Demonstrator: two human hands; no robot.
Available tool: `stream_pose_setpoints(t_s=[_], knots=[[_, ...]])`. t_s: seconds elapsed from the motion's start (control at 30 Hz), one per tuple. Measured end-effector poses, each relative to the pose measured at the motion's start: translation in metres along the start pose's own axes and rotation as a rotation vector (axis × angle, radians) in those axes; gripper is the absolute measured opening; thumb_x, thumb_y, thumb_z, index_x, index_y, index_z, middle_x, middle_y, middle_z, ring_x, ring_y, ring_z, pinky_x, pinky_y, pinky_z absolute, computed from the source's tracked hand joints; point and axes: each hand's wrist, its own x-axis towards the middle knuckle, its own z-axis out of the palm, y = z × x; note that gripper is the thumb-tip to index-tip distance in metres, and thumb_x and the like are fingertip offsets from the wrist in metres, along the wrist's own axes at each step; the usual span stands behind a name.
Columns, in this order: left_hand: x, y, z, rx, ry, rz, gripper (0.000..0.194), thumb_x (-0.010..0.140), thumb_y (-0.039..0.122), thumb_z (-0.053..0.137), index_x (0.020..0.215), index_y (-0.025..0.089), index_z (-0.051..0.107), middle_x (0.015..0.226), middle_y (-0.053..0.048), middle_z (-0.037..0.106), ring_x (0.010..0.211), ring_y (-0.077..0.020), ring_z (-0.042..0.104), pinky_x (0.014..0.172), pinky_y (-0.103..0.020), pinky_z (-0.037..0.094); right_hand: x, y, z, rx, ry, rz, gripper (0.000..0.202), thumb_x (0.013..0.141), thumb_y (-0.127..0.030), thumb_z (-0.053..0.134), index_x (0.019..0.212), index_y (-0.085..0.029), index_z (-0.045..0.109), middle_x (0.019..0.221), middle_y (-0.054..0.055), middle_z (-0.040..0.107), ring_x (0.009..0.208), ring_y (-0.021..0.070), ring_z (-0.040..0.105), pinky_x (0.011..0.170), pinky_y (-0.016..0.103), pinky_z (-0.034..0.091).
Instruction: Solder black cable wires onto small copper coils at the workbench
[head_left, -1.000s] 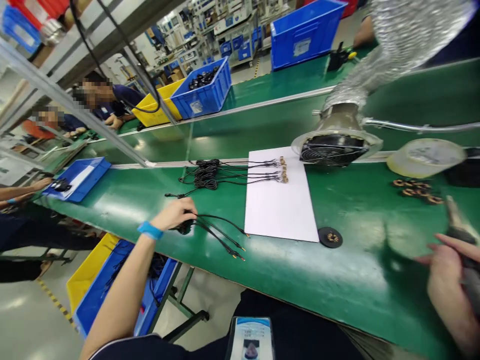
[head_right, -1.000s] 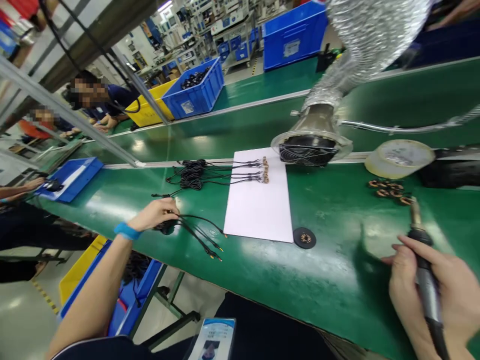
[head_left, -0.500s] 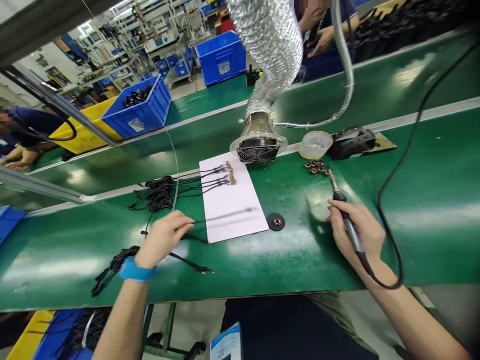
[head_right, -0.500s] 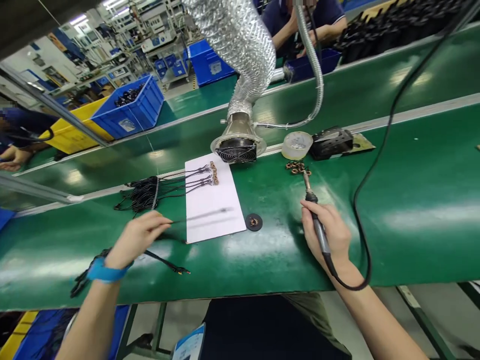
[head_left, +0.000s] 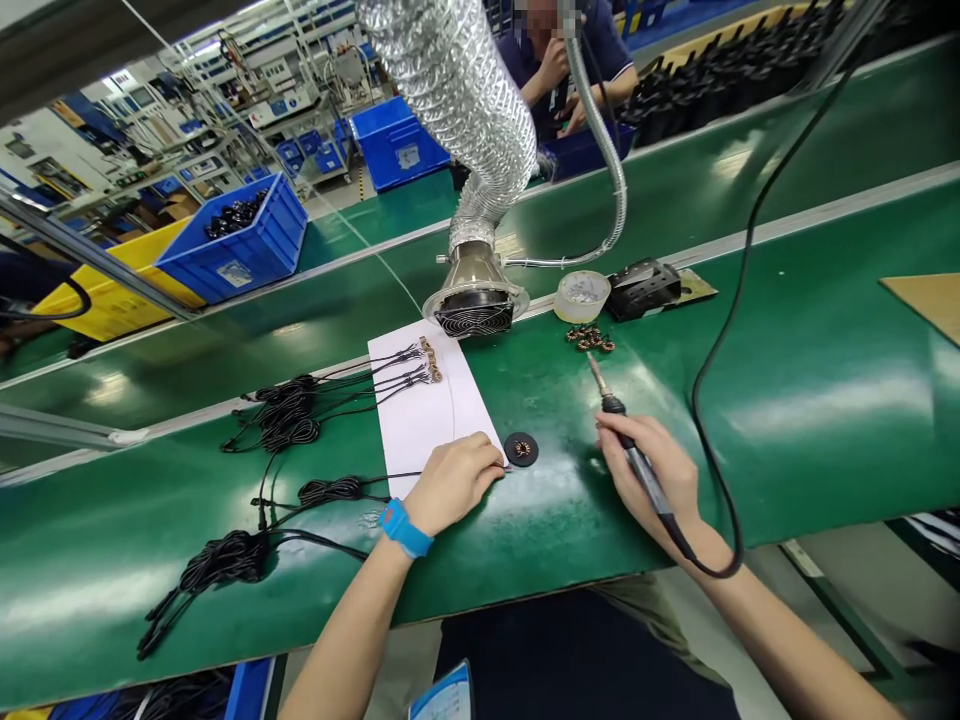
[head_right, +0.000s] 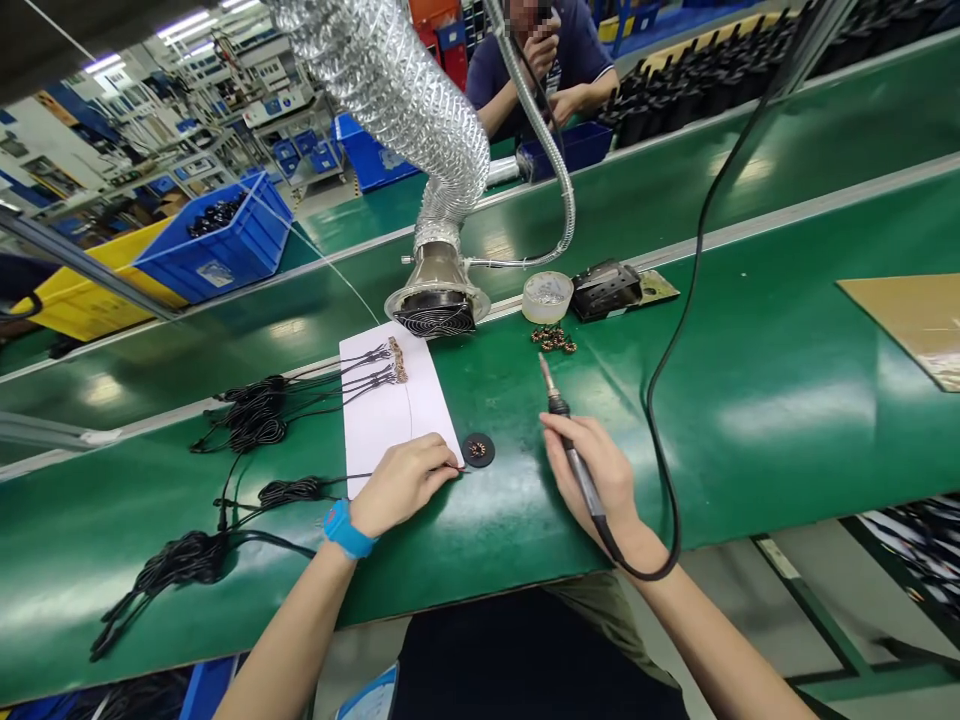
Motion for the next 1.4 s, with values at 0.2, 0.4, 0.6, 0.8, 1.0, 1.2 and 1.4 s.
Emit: stream_pose_setpoints(t_s=[0.2,0.4,0.6,0.8,1.0,1.2,1.4], knots=[[-0.002,0.014,-0.004,-0.384,0.136,-0.085,0.017,0.098,0.028,0.055,0.091,0.018,0.067,0.086,-0.003,0.067,0.072,-0.0135,0.055,0.065,-0.024,0.040,-0.005,-0.051,0.017,0.267,-0.123,-0.015,0.044,0.091,-0.011,0.063,0.130,-0.030,0.059,0.112,0.006,0.066,0.100,0.0192,0.068,0.088,0.034,0.057],[-0.002,0.021,0.009,-0.523,0.170,-0.078,0.019,0.098,0.029,0.054,0.090,0.016,0.065,0.083,-0.003,0.063,0.070,-0.0125,0.050,0.063,-0.024,0.037,0.002,-0.068,0.032,0.424,-0.106,0.030,0.041,0.092,-0.008,0.060,0.127,-0.029,0.060,0.106,0.004,0.064,0.097,0.0173,0.066,0.089,0.032,0.056],[-0.004,0.015,0.017,-0.582,0.279,-0.115,0.014,0.093,0.029,0.064,0.094,0.016,0.069,0.079,-0.001,0.064,0.054,-0.0078,0.033,0.054,-0.024,0.030,0.003,-0.074,0.036,0.485,-0.072,0.160,0.033,0.091,-0.010,0.063,0.120,-0.028,0.062,0.101,0.003,0.063,0.094,0.0160,0.064,0.087,0.031,0.054],[-0.006,0.019,0.020,-0.531,0.440,-0.036,0.010,0.091,0.025,0.068,0.087,0.017,0.073,0.076,-0.002,0.069,0.058,-0.0089,0.045,0.058,-0.024,0.034,0.002,-0.078,0.039,0.531,-0.054,0.200,0.032,0.090,-0.012,0.065,0.118,-0.028,0.063,0.102,0.003,0.061,0.093,0.0163,0.064,0.087,0.032,0.054],[-0.008,0.019,0.021,-0.613,0.446,-0.111,0.019,0.094,0.031,0.064,0.087,0.015,0.072,0.073,-0.002,0.067,0.053,-0.0078,0.035,0.054,-0.025,0.031,0.003,-0.081,0.041,0.546,-0.068,0.181,0.035,0.089,-0.011,0.066,0.119,-0.029,0.063,0.102,0.003,0.063,0.096,0.0170,0.064,0.090,0.034,0.053],[-0.009,0.018,0.024,-0.760,0.451,-0.206,0.024,0.092,0.037,0.066,0.086,0.014,0.071,0.067,-0.001,0.062,0.053,-0.0087,0.036,0.053,-0.025,0.030,0.003,-0.086,0.047,0.582,-0.041,0.211,0.032,0.089,-0.012,0.065,0.116,-0.029,0.063,0.099,0.002,0.060,0.092,0.0167,0.063,0.085,0.034,0.053],[-0.005,0.023,0.026,-0.993,0.547,-0.237,0.021,0.088,0.034,0.072,0.081,0.014,0.069,0.074,-0.003,0.064,0.069,-0.0128,0.055,0.065,-0.024,0.044,-0.001,-0.098,0.061,0.594,0.028,0.327,0.026,0.088,-0.014,0.066,0.110,-0.028,0.061,0.095,0.001,0.054,0.085,0.0146,0.059,0.077,0.031,0.051]])
